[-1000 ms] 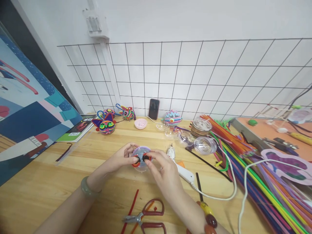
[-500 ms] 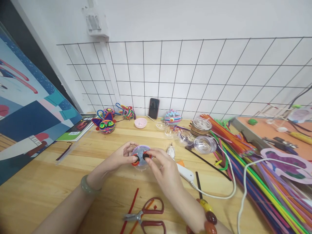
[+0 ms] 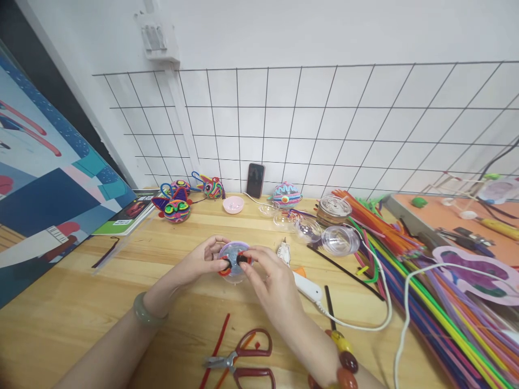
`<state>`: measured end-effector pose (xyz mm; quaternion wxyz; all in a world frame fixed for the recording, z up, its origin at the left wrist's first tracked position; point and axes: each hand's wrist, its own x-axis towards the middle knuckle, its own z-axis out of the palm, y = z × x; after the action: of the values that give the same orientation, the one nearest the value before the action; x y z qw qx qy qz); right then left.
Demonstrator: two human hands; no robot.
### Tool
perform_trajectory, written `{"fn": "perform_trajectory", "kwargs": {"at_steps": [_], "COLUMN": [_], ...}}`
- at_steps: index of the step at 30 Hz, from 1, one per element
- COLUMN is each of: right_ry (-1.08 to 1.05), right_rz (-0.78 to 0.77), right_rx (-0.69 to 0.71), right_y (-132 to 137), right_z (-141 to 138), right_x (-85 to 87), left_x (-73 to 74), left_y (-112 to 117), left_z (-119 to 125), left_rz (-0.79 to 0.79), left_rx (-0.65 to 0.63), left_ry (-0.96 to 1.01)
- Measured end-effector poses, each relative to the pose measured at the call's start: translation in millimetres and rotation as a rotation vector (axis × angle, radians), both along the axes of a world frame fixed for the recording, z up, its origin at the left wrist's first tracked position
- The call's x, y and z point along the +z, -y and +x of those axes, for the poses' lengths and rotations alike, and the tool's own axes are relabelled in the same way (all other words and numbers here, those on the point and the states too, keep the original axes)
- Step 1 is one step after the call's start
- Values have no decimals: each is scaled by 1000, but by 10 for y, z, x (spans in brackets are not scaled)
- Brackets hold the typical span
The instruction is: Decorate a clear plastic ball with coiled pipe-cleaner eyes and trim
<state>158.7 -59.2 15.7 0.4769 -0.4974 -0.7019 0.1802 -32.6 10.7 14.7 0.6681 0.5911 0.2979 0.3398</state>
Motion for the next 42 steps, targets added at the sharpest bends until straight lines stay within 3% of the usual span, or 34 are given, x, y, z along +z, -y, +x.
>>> {"fn": "perform_trajectory", "kwargs": {"at_steps": [30,42], "right_ry": [93,87], "right_rz": [93,69], "right_rx": [0,19], "right_y": [-20,-19], "right_z": [28,36], "right_x": [-14,3], "left_x": [83,11], "left_y": [38,-3], "left_z": [14,0], "left_rz": [3,7], "left_rx": [-7,-19], "left_ry": [-20,9]}}
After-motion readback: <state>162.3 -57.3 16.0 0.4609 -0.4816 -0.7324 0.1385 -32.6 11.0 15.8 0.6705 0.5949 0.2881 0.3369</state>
